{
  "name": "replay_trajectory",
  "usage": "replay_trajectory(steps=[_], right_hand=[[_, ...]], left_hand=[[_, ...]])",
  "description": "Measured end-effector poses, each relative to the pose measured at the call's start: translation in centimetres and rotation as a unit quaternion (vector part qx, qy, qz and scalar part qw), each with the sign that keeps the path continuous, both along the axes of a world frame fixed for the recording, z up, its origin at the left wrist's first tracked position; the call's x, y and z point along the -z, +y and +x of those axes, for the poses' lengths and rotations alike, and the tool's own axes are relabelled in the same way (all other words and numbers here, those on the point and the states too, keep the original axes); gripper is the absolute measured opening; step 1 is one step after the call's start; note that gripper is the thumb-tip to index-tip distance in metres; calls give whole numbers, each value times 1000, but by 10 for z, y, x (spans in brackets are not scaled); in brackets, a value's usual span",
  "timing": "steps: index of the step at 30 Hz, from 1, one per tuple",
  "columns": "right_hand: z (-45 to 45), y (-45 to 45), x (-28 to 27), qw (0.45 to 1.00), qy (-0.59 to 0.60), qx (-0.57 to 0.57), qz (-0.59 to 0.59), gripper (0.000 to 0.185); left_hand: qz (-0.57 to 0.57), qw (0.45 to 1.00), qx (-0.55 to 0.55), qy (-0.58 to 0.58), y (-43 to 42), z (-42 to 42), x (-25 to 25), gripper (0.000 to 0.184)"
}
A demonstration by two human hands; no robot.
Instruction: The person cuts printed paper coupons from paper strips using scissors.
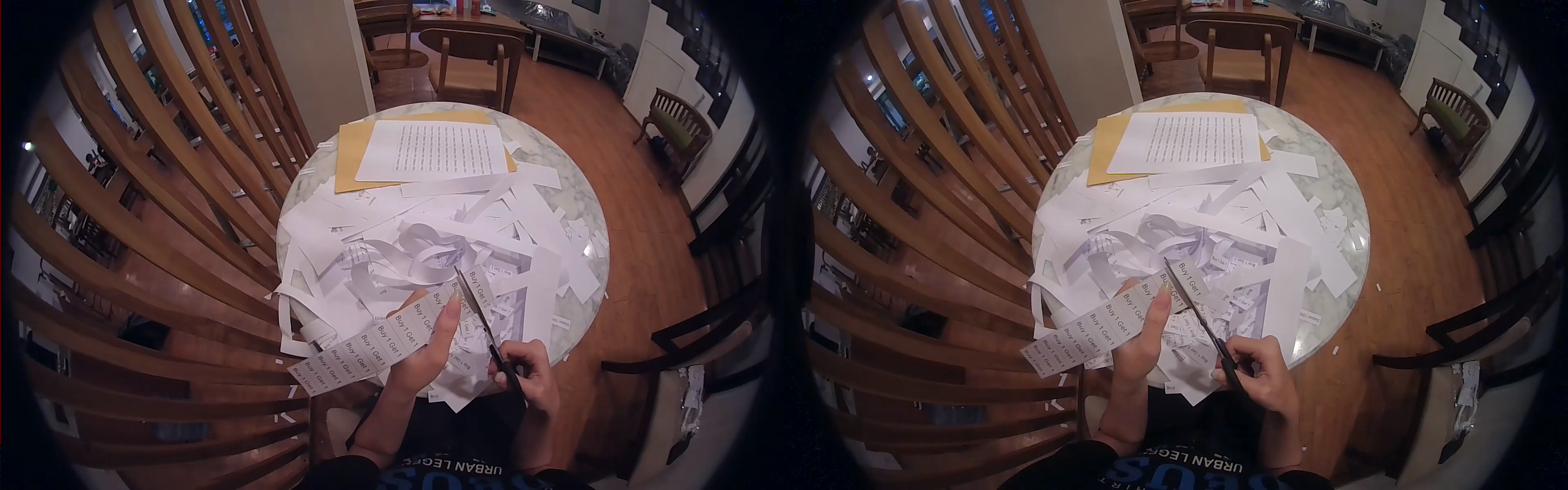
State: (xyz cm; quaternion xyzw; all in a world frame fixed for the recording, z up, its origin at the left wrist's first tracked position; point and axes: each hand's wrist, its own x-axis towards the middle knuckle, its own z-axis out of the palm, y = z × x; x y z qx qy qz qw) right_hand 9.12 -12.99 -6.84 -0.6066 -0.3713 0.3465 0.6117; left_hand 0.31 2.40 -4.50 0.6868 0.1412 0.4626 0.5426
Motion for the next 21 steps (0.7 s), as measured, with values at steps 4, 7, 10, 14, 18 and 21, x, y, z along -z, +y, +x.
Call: replay_trajectory(steps=[4,7,10,14,18,21], right_hand=[[-1,1,-5,1000,-8,0,-6,15],[-2,2,-7,1000,-6,7,-6,15],[-1,2,-4,1000,-28,8,-6,15],[-2,1,-1,999,-31,16,-13,17],[-3,0,-1,999,-36,26,-18,18],[-4,0,-4,999,-36,38,-16,18]], left_hand=[[3,1000,-5,-6,0,0,0,10],[3,1000,-6,-10,0,0,-2,10],[3,1000,-6,-15,1,-1,0,10],[-12,1000,0,-12,1,-1,0,11],[-55,998,23,9,-3,-4,-3,3],[-33,999,17,-10,-3,-4,-1,5]])
